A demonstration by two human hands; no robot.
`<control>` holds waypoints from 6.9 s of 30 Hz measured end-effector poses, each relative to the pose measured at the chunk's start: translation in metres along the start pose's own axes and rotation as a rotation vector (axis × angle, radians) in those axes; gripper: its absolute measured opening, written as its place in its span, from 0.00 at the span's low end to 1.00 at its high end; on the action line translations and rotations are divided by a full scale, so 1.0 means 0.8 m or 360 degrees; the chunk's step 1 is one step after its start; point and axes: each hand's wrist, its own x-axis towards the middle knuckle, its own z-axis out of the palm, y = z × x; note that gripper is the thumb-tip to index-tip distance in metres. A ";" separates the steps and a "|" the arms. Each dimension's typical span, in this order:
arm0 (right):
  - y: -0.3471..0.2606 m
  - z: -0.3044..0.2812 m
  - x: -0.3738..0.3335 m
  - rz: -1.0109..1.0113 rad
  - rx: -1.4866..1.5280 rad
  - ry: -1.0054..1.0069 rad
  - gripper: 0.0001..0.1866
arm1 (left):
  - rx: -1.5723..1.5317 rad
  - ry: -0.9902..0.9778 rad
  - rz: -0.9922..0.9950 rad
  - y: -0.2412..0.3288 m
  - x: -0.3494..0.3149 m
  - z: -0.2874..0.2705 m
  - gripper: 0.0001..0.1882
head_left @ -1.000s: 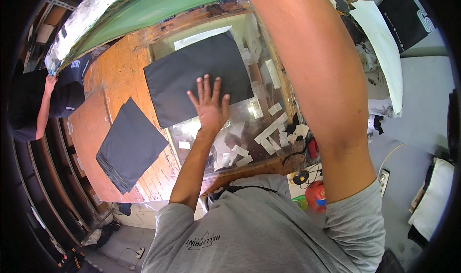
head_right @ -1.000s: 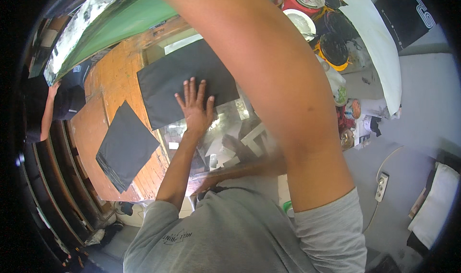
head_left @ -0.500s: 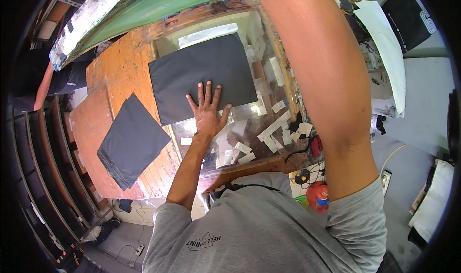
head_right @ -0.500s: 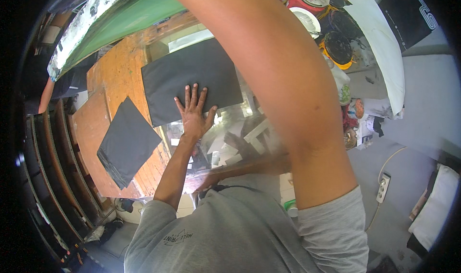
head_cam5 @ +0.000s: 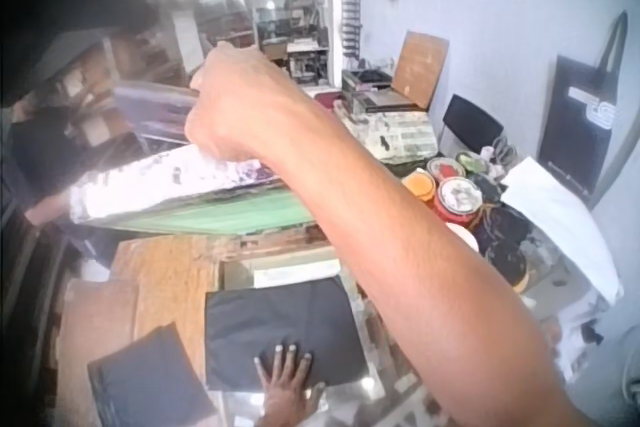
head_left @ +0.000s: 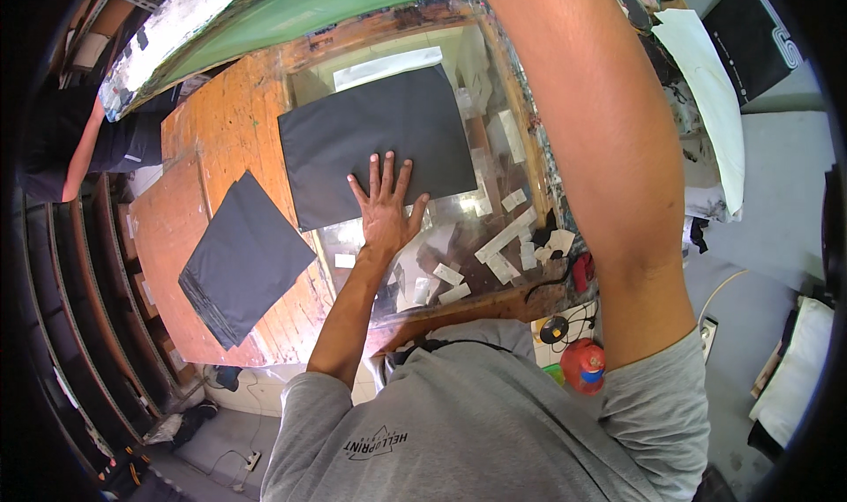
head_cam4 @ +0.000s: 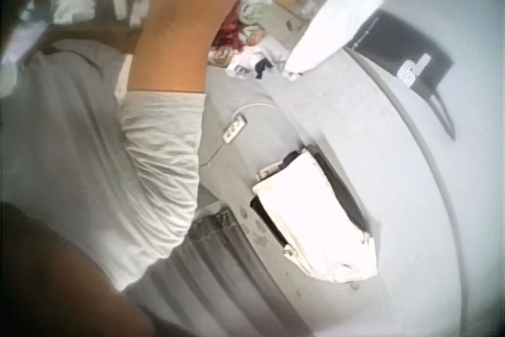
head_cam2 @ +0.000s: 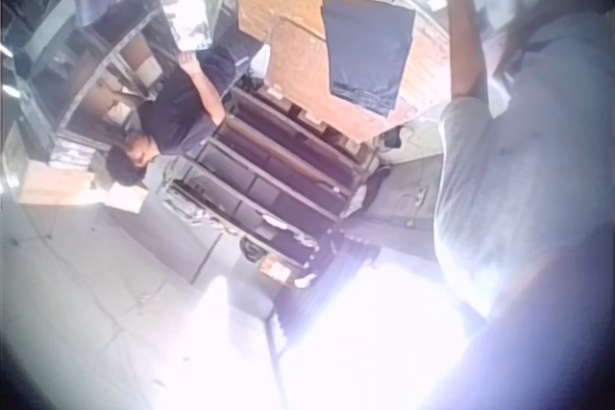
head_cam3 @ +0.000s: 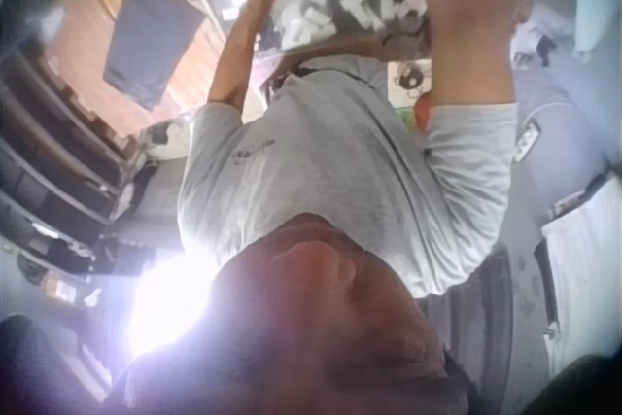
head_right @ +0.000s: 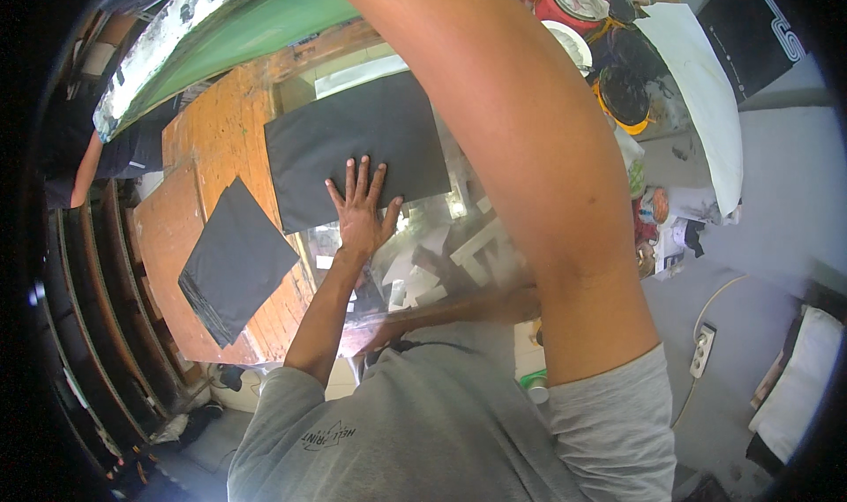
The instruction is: The person performs screen printing on black bags using a mesh screen and a squeegee, applying white ink to each bag before moving it aside to be stacked.
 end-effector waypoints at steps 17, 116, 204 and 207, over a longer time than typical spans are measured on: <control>-0.042 0.193 -0.261 0.0007 0.0208 0.0333 0.30 | -0.3228 0.0770 -0.0772 0.087 -0.106 -0.144 0.25; -0.001 -0.007 -0.023 -0.0084 0.0399 0.0201 0.21 | -0.0529 0.0422 -0.1450 -0.162 0.023 -0.078 0.14; 0.000 0.004 0.001 -0.0058 0.0121 0.0087 0.20 | 0.0028 0.0082 -0.0157 0.024 -0.004 0.011 0.31; 0.001 -0.013 -0.029 0.0156 0.0444 -0.0037 0.21 | -0.0279 0.0166 -0.0115 0.034 0.008 -0.004 0.30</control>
